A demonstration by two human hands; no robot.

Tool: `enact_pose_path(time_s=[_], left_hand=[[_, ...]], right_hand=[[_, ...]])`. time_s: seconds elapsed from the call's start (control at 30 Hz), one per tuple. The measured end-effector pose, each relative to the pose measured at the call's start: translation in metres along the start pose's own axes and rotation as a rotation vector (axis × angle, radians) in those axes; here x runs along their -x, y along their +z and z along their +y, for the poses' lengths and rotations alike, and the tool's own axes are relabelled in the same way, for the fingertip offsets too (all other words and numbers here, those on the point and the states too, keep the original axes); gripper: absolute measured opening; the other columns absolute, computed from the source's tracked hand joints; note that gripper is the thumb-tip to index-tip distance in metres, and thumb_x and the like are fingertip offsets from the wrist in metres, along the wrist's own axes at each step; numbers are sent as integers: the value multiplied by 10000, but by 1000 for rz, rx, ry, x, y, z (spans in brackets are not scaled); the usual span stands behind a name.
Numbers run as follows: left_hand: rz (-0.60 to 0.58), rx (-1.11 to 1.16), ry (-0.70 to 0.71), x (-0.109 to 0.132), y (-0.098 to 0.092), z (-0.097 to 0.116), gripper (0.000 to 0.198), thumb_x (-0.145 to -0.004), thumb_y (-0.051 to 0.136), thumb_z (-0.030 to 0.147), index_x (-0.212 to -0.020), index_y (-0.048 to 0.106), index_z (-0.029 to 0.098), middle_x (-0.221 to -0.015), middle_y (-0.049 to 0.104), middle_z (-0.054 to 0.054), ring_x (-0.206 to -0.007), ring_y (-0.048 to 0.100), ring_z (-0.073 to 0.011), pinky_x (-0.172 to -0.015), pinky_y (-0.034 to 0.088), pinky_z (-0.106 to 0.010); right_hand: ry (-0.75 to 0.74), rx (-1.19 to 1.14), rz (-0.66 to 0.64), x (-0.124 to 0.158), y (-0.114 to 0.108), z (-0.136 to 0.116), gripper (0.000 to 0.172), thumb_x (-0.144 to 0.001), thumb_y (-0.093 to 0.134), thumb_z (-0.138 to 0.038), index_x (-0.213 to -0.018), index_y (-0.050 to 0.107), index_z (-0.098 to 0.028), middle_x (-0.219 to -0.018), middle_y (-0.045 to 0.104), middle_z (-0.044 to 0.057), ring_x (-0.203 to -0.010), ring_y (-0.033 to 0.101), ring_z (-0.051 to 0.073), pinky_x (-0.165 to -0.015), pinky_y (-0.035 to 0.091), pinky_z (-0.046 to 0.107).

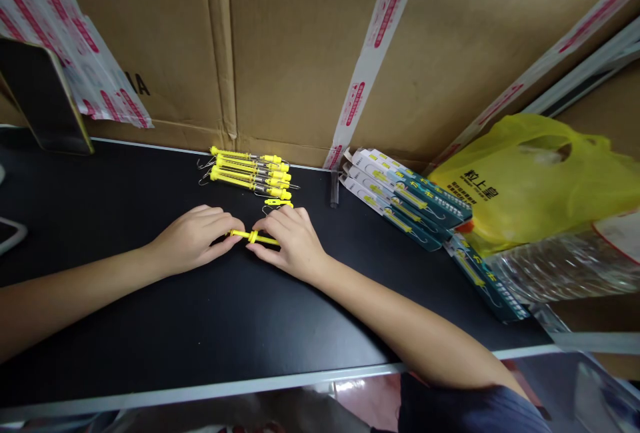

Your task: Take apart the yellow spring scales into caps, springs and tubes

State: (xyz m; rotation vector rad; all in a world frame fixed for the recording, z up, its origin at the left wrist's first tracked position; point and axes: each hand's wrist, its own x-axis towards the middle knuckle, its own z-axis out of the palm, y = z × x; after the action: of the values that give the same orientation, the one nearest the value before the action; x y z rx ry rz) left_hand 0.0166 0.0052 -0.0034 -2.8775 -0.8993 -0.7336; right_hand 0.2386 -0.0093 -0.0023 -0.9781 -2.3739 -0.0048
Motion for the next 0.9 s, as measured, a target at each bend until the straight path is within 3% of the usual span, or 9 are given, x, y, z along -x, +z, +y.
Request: enact_pose_path(time_s=[0.23, 0.37, 0.47, 0.6, 0.9], left_hand=[[164, 69, -311, -2, -7, -4, 168, -945, 383, 280, -929, 519, 181, -913, 603, -9, -859, 540, -161, -781, 365, -315], [268, 155, -419, -4, -8, -9, 145, -930, 394, 262, -922, 517, 185, -923, 560, -21, -897, 526, -164, -811, 394, -327], [325, 203, -427, -4, -7, -9, 136, -907, 427, 253, -907, 540, 177, -935, 508, -34, -907, 513, -162, -813, 424, -320], [299, 207, -407, -5, -7, -7, 127, -888, 456, 241, -884, 560, 168, -918, 499, -32, -873, 509, -155, -776, 429, -308], [240, 178, -361, -6, -7, -5, 140, -900, 455, 260, -903, 565, 172, -914, 531, -20, -830, 526, -142, -756, 401, -304]], right_hand=[[188, -149, 218, 0, -2, 17, 138, -783, 623, -284, -860, 537, -208, -748, 586, 8, -715, 522, 161, -679, 399, 309], [284, -281, 273, -1, 2, 24, 151, -777, 610, -262, -865, 498, -211, -760, 544, -1, -700, 517, 146, -641, 429, 286], [290, -281, 280, -2, 4, 26, 160, -766, 595, -219, -888, 492, -211, -794, 535, 3, -708, 508, 142, -647, 434, 283], [239, -195, 244, -6, 6, 27, 123, -777, 583, -191, -869, 503, -206, -844, 565, 21, -776, 522, 160, -705, 426, 304], [259, 145, 84, -15, 13, 27, 163, -824, 615, -334, -950, 625, -232, -995, 616, 56, -956, 480, 239, -784, 348, 373]])
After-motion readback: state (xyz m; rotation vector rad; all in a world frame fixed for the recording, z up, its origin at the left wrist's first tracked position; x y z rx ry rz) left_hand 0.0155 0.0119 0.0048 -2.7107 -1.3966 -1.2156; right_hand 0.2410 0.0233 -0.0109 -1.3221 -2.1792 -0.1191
